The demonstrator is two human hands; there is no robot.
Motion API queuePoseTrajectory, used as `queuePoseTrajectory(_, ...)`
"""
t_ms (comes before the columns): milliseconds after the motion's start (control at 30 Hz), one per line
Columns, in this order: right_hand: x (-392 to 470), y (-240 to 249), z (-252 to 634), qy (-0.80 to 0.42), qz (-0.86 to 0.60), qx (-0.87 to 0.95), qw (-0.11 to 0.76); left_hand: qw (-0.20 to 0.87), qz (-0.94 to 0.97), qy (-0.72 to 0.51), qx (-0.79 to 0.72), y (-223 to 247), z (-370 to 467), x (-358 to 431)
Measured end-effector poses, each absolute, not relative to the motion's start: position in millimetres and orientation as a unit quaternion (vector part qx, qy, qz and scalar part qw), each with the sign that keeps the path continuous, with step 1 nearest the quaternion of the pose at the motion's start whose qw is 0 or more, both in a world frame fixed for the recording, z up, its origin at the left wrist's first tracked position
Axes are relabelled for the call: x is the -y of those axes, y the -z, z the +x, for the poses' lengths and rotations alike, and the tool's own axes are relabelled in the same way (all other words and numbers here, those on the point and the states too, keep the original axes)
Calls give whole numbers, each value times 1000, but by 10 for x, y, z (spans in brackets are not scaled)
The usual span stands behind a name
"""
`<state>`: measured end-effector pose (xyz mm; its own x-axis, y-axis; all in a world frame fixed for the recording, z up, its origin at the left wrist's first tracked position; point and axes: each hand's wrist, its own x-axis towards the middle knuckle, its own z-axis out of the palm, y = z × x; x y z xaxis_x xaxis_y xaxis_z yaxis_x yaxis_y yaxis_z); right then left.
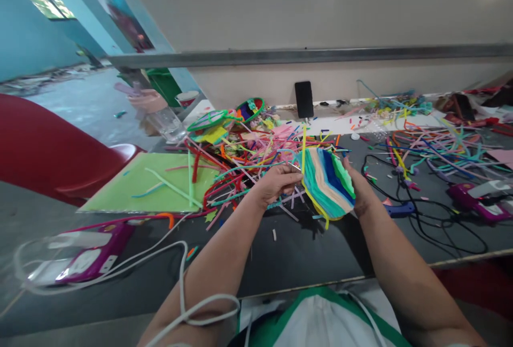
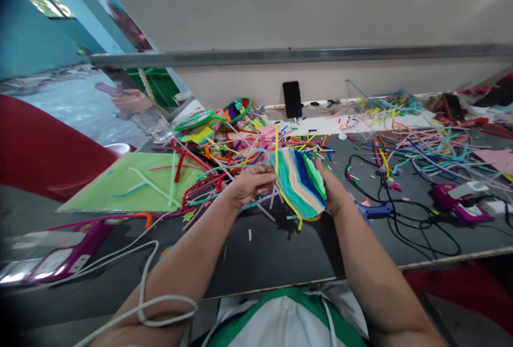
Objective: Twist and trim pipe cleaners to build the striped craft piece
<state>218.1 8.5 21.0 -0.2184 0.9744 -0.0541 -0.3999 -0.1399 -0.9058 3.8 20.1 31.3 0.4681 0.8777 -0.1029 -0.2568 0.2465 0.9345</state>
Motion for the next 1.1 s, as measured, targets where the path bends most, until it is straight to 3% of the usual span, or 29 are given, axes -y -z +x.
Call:
queuePoseTrajectory(300,-79,-195,2413,-719,-365,420,416,583,620,-316,-420,-289,34,-191)
queuePoseTrajectory(400,-71,-188,2348,-725,-362,425,405,528,645,-359,-421,-330,71,-165)
queuePoseTrajectory(467,-80,-195,2305,-724,-350,414,426,443,630,-475,-425,-392,99,-114)
queuePoseTrajectory(567,-122,-214,2291,-699,-343,368,508,230,599,-635,-431,-504,131,12)
queuePoseTrajectory(633,-160,-217,2300,-669,-324,330,581,120,600,-669,-421,-545,146,82)
queuePoseTrajectory(700,-197,-206,2300,-639,-295,282,652,82,589,-692,-410,-534,161,97)
queuePoseTrajectory(767,-229,-185,2278,-622,-269,225,700,119,553,-722,-399,-474,187,48)
queuePoseTrajectory(833,-245,-165,2237,-624,-248,194,715,220,515,-731,-389,-382,232,-34)
queuePoseTrajectory(1000,-201,-167,2137,-648,-205,205,704,574,458,-575,-362,-233,346,-128)
queuePoseTrajectory(1100,-158,-179,2114,-650,-203,232,695,662,375,-563,-323,-330,301,-92)
